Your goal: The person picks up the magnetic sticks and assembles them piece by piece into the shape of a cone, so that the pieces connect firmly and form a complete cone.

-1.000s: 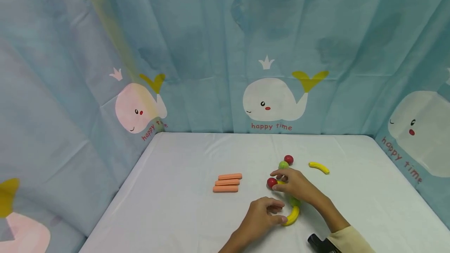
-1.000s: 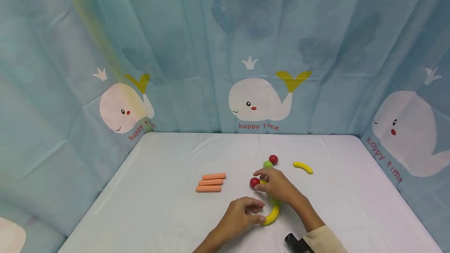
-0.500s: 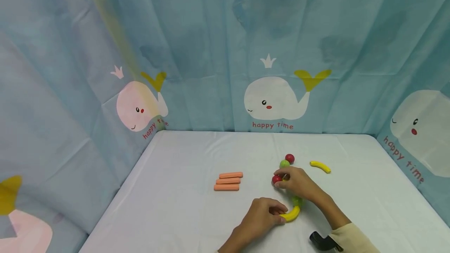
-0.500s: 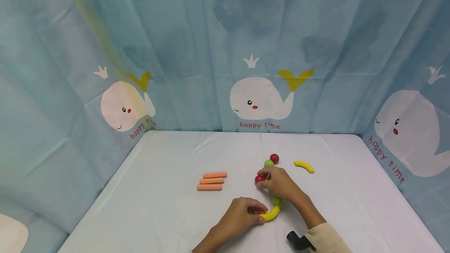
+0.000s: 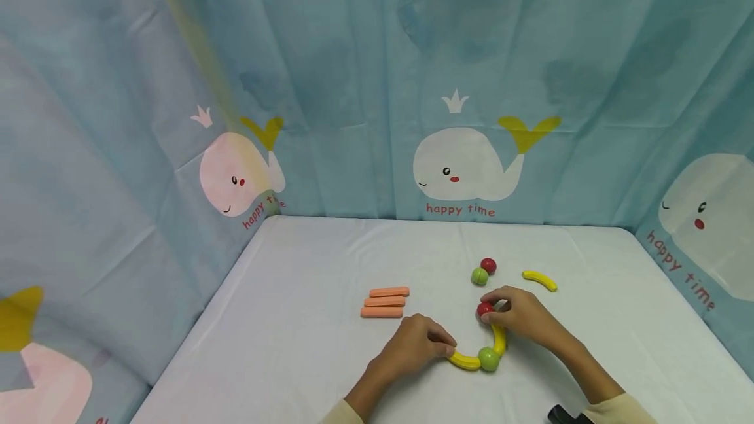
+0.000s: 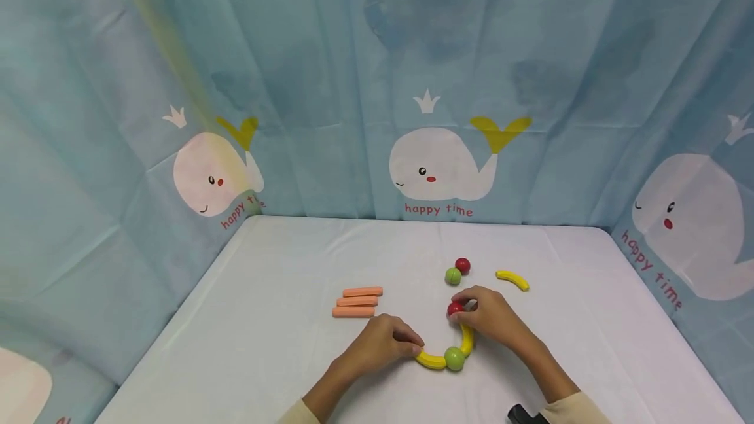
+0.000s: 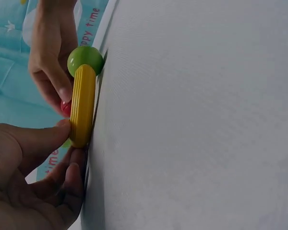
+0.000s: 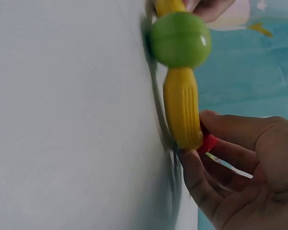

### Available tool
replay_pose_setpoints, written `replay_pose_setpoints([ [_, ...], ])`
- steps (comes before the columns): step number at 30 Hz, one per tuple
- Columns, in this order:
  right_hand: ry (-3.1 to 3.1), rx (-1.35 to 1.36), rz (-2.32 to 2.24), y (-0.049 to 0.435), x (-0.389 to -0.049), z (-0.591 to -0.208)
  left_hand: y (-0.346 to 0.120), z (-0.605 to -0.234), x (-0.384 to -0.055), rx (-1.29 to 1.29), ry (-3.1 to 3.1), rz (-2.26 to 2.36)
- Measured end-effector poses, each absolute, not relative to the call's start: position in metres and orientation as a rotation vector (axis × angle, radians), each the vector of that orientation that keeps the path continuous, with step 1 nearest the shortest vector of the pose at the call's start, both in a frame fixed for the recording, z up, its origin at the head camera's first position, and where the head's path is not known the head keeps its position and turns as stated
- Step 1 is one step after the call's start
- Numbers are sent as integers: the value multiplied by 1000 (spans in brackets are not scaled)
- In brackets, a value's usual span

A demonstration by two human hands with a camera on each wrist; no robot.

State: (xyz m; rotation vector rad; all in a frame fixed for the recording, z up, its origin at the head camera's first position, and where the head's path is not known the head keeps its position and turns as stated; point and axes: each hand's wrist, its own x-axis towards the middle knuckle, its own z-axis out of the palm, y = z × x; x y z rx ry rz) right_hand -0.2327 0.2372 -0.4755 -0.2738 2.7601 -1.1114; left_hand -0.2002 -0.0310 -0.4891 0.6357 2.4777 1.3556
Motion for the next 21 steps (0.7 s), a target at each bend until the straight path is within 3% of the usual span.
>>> replay_pose_setpoints([
  [21, 2493, -196, -1323, 264, -193, -478, -23, -488, -249, 602, 2560, 1337],
])
